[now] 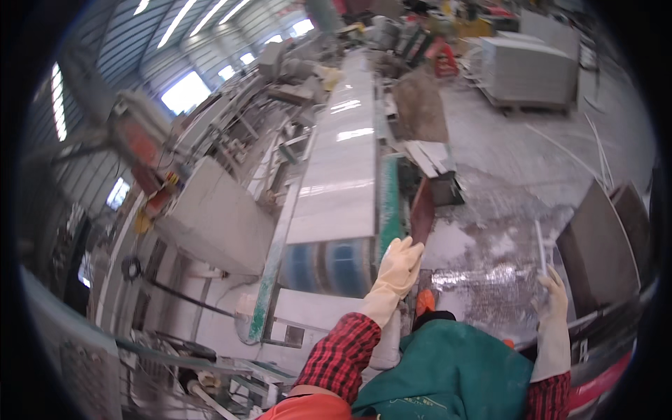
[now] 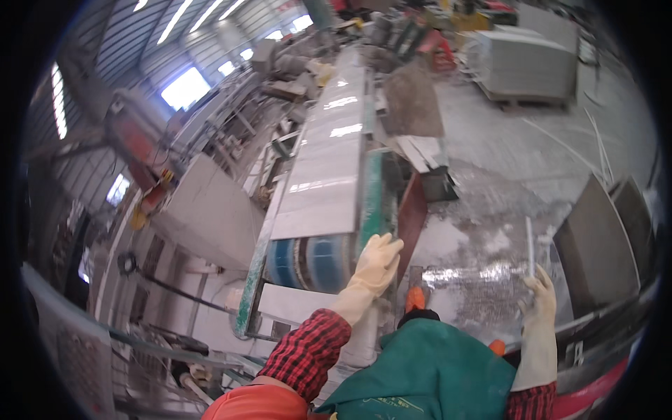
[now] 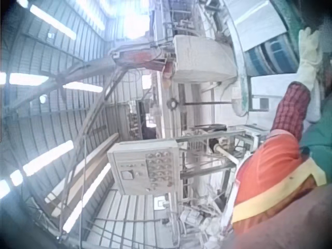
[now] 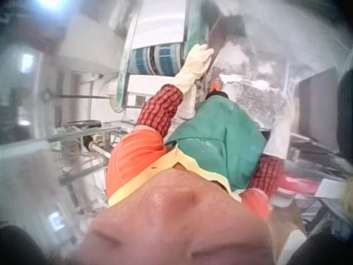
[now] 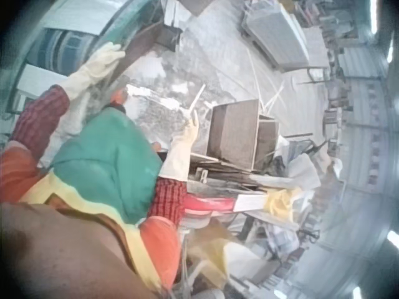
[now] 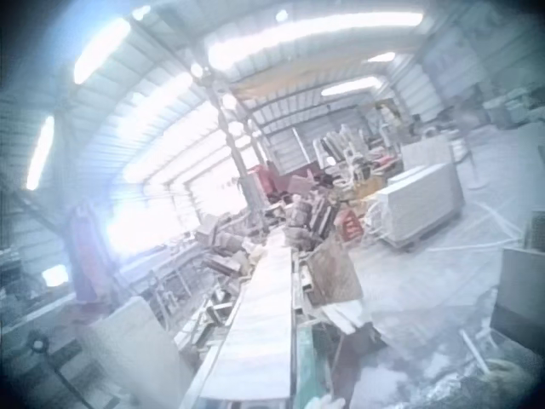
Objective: The person repeatedly picks up white rectangular panels from a conveyor belt and stacks them into a metal bin. The person handles the panels one at a time, placing them into the bin to accumulate a stack.
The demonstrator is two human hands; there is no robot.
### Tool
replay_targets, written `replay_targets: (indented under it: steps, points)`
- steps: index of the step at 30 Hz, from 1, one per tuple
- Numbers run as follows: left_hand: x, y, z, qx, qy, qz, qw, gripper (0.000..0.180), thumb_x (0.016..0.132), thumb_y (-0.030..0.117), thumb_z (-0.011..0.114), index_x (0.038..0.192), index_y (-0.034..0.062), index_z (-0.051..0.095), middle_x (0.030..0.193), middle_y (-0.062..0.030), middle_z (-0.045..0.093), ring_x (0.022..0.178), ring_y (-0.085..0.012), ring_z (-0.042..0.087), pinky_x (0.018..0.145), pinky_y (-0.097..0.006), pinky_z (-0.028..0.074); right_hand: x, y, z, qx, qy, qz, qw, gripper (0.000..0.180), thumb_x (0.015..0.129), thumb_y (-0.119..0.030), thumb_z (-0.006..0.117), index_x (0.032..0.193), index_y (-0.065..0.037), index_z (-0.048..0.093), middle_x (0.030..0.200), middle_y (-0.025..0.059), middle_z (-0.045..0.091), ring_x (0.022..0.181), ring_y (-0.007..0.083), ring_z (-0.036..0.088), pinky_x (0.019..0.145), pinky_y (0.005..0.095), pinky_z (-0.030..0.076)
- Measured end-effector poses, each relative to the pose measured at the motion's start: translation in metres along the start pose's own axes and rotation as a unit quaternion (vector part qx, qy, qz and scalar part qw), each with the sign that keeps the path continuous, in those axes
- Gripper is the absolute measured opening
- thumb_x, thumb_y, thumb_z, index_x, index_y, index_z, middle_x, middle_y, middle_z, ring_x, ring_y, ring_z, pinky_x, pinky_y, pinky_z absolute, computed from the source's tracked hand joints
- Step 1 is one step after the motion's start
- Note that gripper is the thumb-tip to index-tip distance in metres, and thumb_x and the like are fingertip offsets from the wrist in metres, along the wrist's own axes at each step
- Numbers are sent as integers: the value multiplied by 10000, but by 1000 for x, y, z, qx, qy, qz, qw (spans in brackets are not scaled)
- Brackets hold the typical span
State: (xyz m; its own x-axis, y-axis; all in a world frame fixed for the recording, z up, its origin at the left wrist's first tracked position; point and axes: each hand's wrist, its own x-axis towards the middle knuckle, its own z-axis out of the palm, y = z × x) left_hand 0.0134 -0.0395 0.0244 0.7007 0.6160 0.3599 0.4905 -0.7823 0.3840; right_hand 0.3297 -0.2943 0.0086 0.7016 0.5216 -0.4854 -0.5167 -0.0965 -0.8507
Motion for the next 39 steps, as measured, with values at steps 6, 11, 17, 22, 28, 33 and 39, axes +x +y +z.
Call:
replay_targets:
  steps: [6,11,17,22,28,33,39]
  points:
    - [69,120,86,-608,-117,-272,737,564,1037,262,574,1496,-15,397,1515,-151,481,1360,-277,513,1059,-407,483,0,4,26,-27,-74,-121,990,766,665,63,788,1396,-25,578,1347,131,602,1080,205,629,835,311,525]
    - [110,219,97,-656,-135,-288,685,506,1031,215,527,1490,43,403,1433,-158,526,1220,-281,599,980,-414,527,-19,-8,22,-285,-40,-336,897,814,614,-186,888,1373,-118,602,1470,141,505,1319,305,515,1095,403,453]
    - [111,210,97,-626,-56,-266,731,419,1029,159,487,1428,38,515,1295,-159,636,1141,-274,639,989,-406,519,-28,-20,13,-167,-89,-390,901,733,765,-171,828,1441,-126,548,1522,146,464,1382,272,456,1103,401,433]
    - [97,186,75,-666,-109,-284,681,461,1030,208,461,1433,-12,500,1317,-167,624,1135,-283,651,980,-409,532,-32,-43,4,40,-213,-217,952,721,856,-114,765,1510,-88,464,1460,165,521,1303,248,520,1072,386,454]
    - [66,202,53,-664,-181,-277,671,453,1050,240,410,1451,45,494,1321,-131,638,1106,-257,671,976,-394,551,-3,-29,11,13,-170,-317,933,771,855,-165,775,1529,-52,418,1433,194,537,1275,283,545,1054,383,462]
    - [31,212,33,-656,-249,-292,650,468,1018,226,483,1415,-19,512,1268,-144,646,1103,-240,662,940,-374,550,19,-39,2,81,-35,-257,962,785,857,-212,799,1522,-45,416,1438,221,527,1284,290,540,1042,377,471]
    - [32,196,36,-645,-234,-284,670,509,1009,260,482,1464,34,463,1213,-141,667,1004,-257,694,869,-391,586,12,-30,17,81,-29,-249,965,736,891,-273,764,1496,-8,439,1443,204,535,1308,273,532,1079,376,453]
